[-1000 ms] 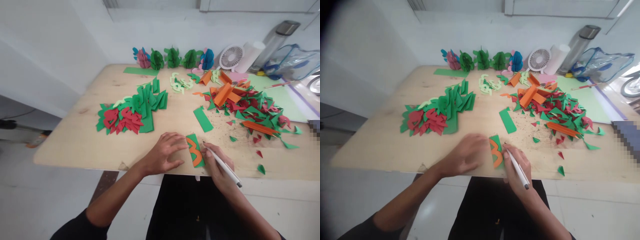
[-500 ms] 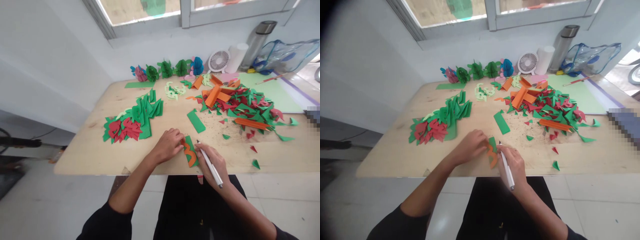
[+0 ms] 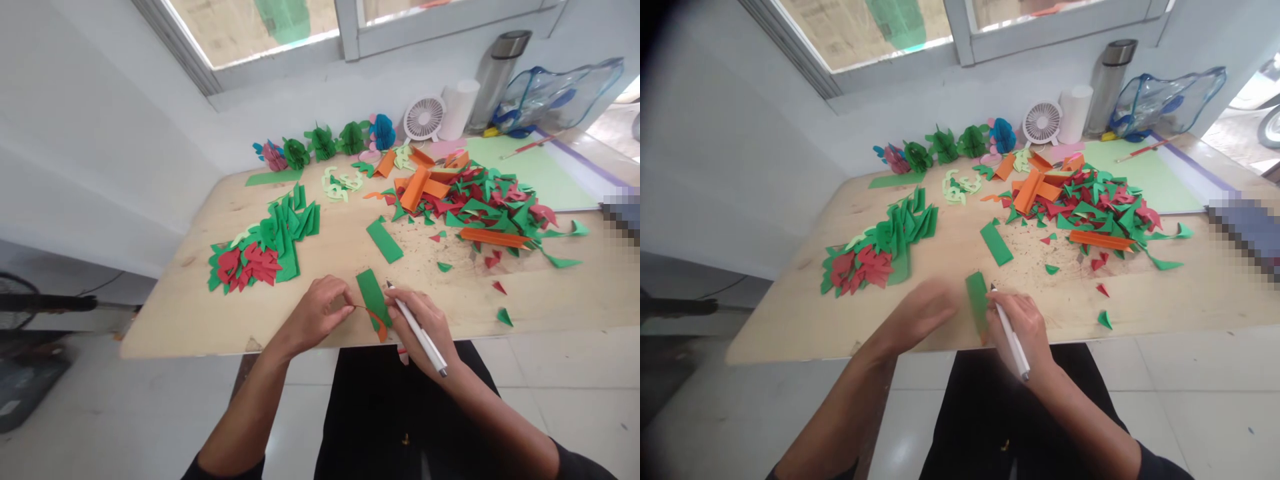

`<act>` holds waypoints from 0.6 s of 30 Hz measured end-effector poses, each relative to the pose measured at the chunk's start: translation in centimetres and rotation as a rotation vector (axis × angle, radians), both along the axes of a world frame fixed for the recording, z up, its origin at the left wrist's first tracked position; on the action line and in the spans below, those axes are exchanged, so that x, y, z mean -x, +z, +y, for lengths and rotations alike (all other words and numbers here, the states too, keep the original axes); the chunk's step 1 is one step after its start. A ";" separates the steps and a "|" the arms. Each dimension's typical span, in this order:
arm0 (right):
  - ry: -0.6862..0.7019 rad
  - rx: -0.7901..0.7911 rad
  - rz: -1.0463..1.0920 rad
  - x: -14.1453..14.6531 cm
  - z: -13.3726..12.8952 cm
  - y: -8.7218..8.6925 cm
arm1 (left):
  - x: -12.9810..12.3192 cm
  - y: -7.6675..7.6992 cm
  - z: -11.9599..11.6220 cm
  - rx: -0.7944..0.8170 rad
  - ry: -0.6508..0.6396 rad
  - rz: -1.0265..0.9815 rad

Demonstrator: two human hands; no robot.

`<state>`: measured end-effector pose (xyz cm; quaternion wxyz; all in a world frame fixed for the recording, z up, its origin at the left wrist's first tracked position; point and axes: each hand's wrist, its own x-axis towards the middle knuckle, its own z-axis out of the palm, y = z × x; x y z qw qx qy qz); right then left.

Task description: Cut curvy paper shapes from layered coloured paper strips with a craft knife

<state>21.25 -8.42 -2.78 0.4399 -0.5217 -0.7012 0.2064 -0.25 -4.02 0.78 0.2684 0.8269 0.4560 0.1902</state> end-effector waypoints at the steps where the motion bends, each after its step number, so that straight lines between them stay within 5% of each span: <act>1: 0.015 0.006 0.003 -0.1 -0.2 0.2 | 0.0 0.1 -0.4 0.009 0.014 -0.016; 10: 0.056 -0.017 0.035 -0.6 -1.5 0.4 | -2.0 -0.1 -2.0 0.048 0.121 -0.117; 18: -0.061 0.066 0.100 -1.1 -1.5 -0.3 | -3.2 -0.6 -2.8 0.019 0.287 -0.208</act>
